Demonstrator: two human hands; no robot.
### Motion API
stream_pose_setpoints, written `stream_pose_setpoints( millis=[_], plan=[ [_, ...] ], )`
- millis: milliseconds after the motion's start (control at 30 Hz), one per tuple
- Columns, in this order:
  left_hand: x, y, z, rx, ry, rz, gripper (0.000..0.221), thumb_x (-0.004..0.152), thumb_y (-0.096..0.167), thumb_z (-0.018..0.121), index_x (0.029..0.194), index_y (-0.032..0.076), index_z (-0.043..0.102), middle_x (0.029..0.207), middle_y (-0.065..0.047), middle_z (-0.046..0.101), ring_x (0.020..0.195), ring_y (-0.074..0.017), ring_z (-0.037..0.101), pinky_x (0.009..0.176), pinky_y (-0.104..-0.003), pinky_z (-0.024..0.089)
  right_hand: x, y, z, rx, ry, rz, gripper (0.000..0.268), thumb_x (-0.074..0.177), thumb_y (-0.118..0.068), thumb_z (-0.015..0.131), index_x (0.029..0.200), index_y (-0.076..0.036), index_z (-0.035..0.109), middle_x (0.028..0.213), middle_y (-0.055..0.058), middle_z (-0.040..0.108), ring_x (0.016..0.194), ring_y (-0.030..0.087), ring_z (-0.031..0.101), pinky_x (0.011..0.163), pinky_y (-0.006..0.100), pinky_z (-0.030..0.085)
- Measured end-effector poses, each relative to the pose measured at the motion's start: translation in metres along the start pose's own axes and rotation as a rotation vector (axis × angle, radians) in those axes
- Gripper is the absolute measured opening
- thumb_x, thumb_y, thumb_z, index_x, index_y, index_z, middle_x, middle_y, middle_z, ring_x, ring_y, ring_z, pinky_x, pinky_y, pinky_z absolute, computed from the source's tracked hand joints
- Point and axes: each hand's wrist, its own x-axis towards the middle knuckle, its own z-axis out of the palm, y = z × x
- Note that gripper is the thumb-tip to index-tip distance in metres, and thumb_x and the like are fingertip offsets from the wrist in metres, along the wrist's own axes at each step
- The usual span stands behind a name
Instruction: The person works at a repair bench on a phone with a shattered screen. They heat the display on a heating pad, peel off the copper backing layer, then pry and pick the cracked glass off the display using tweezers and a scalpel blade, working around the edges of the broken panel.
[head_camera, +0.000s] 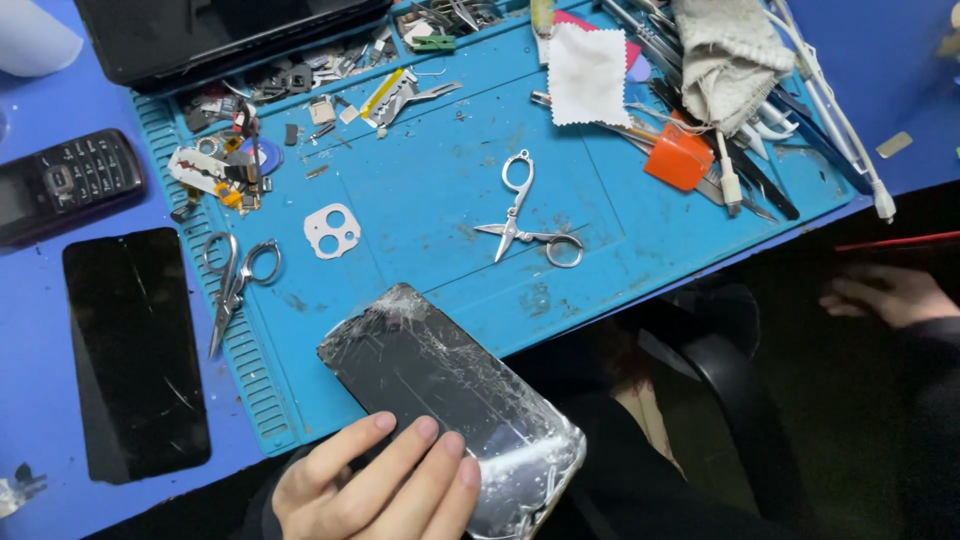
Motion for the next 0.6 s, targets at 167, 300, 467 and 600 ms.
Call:
stream_pose_setpoints(
  millis=[167, 300, 467, 600],
  plan=[
    [-0.01, -0.004, -0.001, -0.116, 0.015, 0.032, 0.006, 0.097, 0.013, 0.064, 0.102, 0.013, 0.066, 0.111, -0.005, 0.075, 0.103, -0.0198, 0.073, 0.096, -0.039, 0.057, 0.077, 0.04, 0.077, -0.097, -0.129, 0.189, 0.024, 0.093, -0.038, 0.074, 0.098, -0.015, 0.078, 0.086, 0.002, 0.074, 0.083, 0.017, 0.07, 0.079, 0.033, 0.059],
    [-0.021, -0.002, -0.009, -0.131, -0.105, 0.051, 0.008, 0.091, 0.009, 0.055, 0.097, 0.006, 0.059, 0.112, -0.016, 0.075, 0.106, -0.0282, 0.075, 0.099, -0.046, 0.057, 0.137, 0.035, 0.147, -0.168, -0.231, 0.36, 0.028, 0.095, -0.04, 0.072, 0.1, -0.013, 0.078, 0.087, 0.003, 0.074, 0.083, 0.019, 0.07, 0.08, 0.035, 0.059],
    [-0.028, 0.001, -0.02, -0.082, -0.321, -0.179, 0.005, 0.095, 0.01, 0.062, 0.099, 0.008, 0.06, 0.118, -0.015, 0.072, 0.115, -0.0291, 0.069, 0.106, -0.056, 0.051, 0.171, 0.013, 0.237, -0.231, -0.353, 0.613, 0.034, 0.098, -0.044, 0.07, 0.101, -0.011, 0.078, 0.088, 0.005, 0.074, 0.084, 0.02, 0.07, 0.081, 0.037, 0.059],
    [-0.022, -0.006, -0.018, -0.059, -0.368, -0.164, 0.012, 0.094, 0.009, 0.059, 0.106, 0.008, 0.062, 0.122, -0.017, 0.07, 0.118, -0.0295, 0.067, 0.106, -0.056, 0.049, 0.165, -0.073, 0.234, -0.299, -0.445, 0.818, 0.039, 0.101, -0.047, 0.068, 0.103, -0.009, 0.078, 0.089, 0.007, 0.074, 0.084, 0.022, 0.07, 0.081, 0.039, 0.059]
  ],
)
